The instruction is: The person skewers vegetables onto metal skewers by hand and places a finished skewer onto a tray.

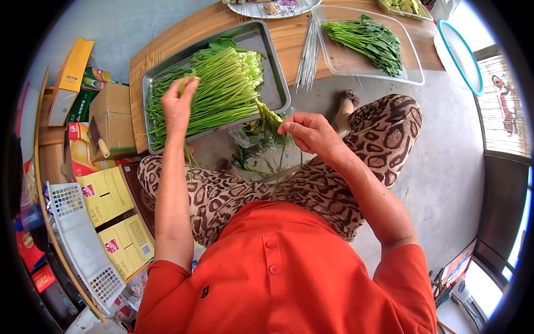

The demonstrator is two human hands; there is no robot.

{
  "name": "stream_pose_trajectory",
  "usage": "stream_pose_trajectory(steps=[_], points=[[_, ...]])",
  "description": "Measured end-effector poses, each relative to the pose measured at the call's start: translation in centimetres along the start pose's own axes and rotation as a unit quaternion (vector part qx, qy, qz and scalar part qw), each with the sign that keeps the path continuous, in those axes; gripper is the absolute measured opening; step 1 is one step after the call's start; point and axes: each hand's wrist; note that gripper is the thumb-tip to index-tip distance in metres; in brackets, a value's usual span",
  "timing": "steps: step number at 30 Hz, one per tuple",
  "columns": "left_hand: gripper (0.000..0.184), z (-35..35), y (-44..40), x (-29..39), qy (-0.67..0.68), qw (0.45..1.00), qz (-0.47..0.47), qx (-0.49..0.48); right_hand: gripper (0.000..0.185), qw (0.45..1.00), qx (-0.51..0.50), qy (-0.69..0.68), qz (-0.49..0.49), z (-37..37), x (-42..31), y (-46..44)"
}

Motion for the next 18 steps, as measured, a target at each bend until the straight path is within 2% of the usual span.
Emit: stream_pose_trajectory(steps=[6,8,9,11,12,14,17,18], points=[[0.018,-6.3,-0.4,5.0,0.010,0.974,0.081,0.213,0.024,1.000,0.004,-0.002,0.003,-0.1,0.0,0.0],[0.016,-9.0,0.2,9.0,-0.166,0.932,0.199,0.253,0.024,1.000,0.004,-0.010,-0.005,-0.2,0.4,-0.2],[0.015,-9.0,0.9,11.5,-0.137,0.921,0.203,0.303,0.024,1.000,0.002,-0.010,-0.004,-0.2,0.4,-0.2],[0.016,-9.7,2.4,15.7,-0.115,0.908,0.229,0.331,0.024,1.000,0.004,-0.013,-0.005,-0.2,0.2,-0.2],[0.015,-10.1,3.1,17.1,-0.109,0.904,0.294,0.291,0.024,1.000,0.002,-0.013,-0.005,-0.1,0.2,-0.2],[0.014,-10.0,4.7,18.9,-0.060,0.934,0.260,0.239,0.023,1.000,0.019,-0.002,-0.003,0.0,-0.2,0.0],[0.026,-6.8,5.5,17.4,0.043,0.978,0.150,0.142,0.023,1.000,0.025,-0.017,-0.007,0.8,-1.5,1.2],[0.031,-5.7,5.7,16.4,0.128,0.984,0.110,0.051,0.022,0.999,0.035,-0.027,-0.006,1.0,-1.7,1.6]])
Point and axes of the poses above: each hand's wrist, its own y-axis away from the middle knuckle, its own z-axis out of the palm, x = y × z, and after that the axes turned 12 degrees about -x, right-handed
